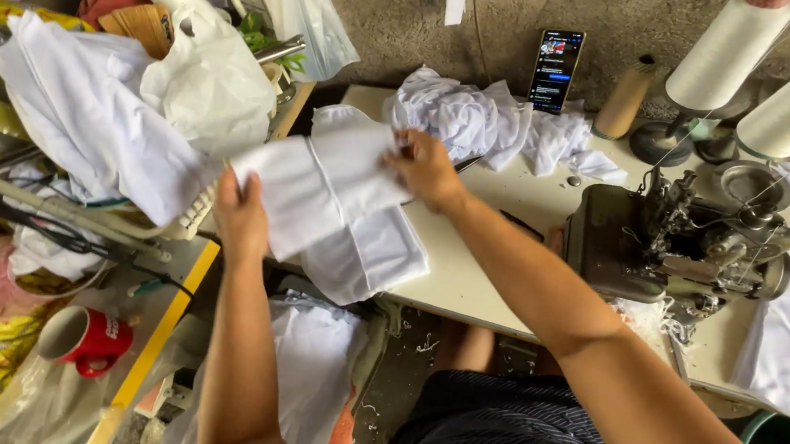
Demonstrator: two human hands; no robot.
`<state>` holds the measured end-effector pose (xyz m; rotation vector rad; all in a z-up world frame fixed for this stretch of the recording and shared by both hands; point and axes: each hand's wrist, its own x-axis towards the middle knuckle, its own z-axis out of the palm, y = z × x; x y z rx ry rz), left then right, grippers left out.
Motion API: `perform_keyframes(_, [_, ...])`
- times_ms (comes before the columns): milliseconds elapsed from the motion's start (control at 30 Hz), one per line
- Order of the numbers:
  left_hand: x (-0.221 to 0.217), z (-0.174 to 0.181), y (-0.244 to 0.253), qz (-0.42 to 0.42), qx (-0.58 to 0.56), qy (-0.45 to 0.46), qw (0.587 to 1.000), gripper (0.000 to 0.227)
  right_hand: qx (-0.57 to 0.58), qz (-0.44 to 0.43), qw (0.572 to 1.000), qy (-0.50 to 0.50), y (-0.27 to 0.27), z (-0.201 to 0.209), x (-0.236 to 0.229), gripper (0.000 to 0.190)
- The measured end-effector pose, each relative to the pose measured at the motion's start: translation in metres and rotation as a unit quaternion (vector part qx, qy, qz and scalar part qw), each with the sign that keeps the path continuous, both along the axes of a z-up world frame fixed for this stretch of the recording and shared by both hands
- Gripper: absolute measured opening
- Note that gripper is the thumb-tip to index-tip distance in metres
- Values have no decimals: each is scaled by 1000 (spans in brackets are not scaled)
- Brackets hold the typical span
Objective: A person is inspecting and folding white fabric pieces at a sewing workstation, occasionally using small scissors to adjust the fabric.
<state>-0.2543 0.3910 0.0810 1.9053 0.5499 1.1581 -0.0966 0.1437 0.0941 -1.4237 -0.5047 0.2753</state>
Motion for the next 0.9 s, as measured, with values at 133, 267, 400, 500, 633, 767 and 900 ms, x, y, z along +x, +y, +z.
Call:
perform_keyframes(133, [-6,-118,16,-2,-18,162,987,35,-142,-20,989,29,-7,-93,-18,42])
perform_keyframes(267, [-7,-221,13,128,41,260,956,70,-320,-57,943,-73,-18,-219,-14,40])
perform_keyframes(400, [45,-169,-58,104,112,138,979,68,-364,-112,904,-192,-56,-220,-31,44])
perform_keyframes(500, [132,-159,-90,-3,263,-30,964,42,-459,-160,815,-314,-96,-178,-62,36])
perform_keyframes(633, [239,-141,-175,-167,256,-31,952,18,-548,-211,750,-304,-137,-163,-86,70])
perform_keyframes(767, [326,-164,-260,-262,243,106,928,20,-543,-219,773,-244,-147,-187,-76,85])
perform_keyframes(900, [366,-203,-291,-218,284,211,910,41,-540,-229,765,-265,-142,-169,-82,82])
